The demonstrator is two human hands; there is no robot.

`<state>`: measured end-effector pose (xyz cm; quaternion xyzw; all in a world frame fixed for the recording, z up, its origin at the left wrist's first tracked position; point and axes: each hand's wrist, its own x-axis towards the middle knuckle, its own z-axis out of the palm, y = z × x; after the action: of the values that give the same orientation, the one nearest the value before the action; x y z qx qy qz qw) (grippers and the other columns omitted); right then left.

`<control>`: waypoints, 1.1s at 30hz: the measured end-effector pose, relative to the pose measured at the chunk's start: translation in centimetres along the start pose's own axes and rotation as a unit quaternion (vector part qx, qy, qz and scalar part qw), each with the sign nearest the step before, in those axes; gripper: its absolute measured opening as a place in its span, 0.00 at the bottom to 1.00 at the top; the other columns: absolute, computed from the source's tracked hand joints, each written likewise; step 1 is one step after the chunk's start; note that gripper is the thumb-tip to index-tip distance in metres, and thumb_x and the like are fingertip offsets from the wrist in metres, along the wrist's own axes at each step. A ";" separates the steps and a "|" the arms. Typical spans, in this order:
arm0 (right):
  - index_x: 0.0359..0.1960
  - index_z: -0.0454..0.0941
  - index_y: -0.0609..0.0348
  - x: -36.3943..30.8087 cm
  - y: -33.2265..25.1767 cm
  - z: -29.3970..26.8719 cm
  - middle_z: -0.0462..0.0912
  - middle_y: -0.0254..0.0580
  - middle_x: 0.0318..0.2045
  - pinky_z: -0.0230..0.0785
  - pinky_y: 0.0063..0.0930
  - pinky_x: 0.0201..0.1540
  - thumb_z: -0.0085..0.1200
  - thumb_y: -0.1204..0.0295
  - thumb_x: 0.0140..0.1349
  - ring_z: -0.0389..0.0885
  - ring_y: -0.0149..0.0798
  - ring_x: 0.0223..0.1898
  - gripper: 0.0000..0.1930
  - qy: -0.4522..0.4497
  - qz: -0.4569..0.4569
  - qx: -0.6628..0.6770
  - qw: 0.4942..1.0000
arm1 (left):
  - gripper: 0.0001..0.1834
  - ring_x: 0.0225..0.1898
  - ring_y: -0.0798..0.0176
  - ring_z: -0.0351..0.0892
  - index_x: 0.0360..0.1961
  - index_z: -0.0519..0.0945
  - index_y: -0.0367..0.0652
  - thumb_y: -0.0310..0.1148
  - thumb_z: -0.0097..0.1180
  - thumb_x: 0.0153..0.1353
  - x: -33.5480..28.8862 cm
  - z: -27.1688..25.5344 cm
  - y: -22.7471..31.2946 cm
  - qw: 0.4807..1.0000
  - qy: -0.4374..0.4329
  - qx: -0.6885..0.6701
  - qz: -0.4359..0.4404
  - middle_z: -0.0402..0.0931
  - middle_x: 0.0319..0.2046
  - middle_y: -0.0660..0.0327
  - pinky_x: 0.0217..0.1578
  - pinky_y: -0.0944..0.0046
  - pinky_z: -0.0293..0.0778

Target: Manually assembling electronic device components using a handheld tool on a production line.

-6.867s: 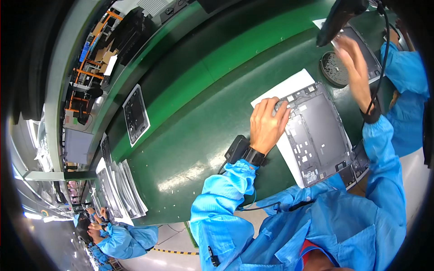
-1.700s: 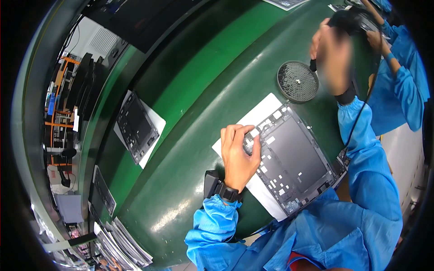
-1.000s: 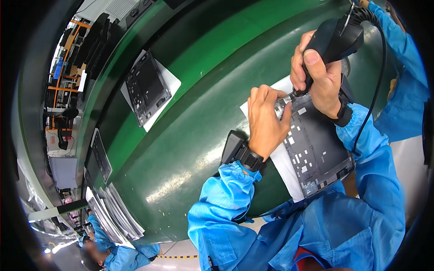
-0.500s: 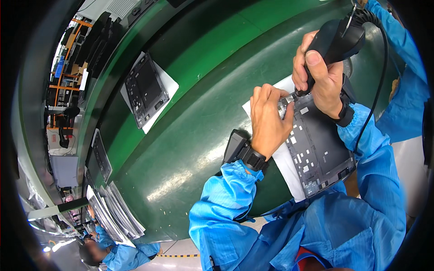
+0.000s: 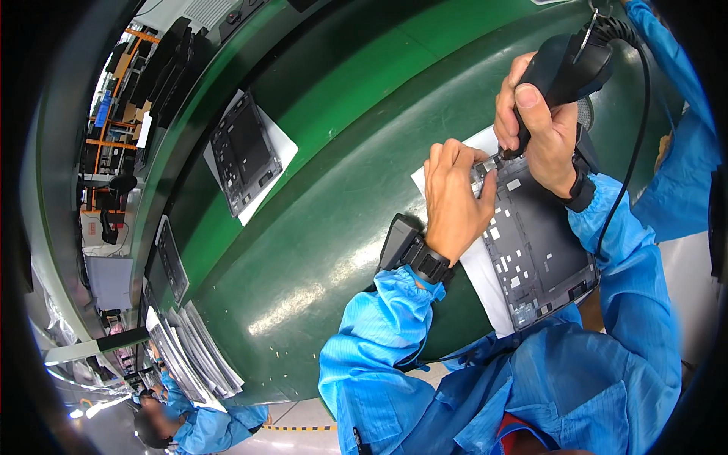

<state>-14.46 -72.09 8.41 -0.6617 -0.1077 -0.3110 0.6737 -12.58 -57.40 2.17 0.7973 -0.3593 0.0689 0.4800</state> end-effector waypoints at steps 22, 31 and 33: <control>0.43 0.66 0.59 -0.4 0.4 0.3 0.68 0.33 0.18 0.63 0.21 0.18 0.52 0.62 0.75 0.64 0.25 0.15 0.14 -0.009 0.006 0.009 1.000 | 0.12 0.42 0.50 0.72 0.37 0.82 0.38 0.23 0.69 0.51 -0.1 0.0 -0.1 1.000 0.010 -0.010 0.001 0.75 0.35 0.56 0.45 0.53 0.67; 0.43 0.66 0.59 -0.5 0.2 0.7 0.68 0.33 0.18 0.62 0.21 0.19 0.52 0.64 0.75 0.64 0.25 0.16 0.12 -0.015 0.009 0.018 1.000 | 0.12 0.42 0.50 0.73 0.38 0.82 0.39 0.23 0.69 0.51 -0.1 -0.1 -0.1 1.000 0.010 -0.011 0.003 0.75 0.35 0.56 0.45 0.53 0.67; 0.34 0.72 0.58 -0.5 0.2 1.1 0.70 0.27 0.15 0.56 0.19 0.20 0.56 0.66 0.75 0.64 0.21 0.15 0.12 0.018 0.011 0.058 0.998 | 0.12 0.42 0.50 0.74 0.38 0.82 0.39 0.23 0.69 0.51 -0.2 -0.1 -0.1 1.000 0.012 -0.010 0.004 0.75 0.35 0.56 0.45 0.53 0.67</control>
<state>-14.42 -70.94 8.08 -0.6167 -0.1058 -0.3084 0.7165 -12.63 -57.22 2.09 0.7901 -0.3579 0.0766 0.4918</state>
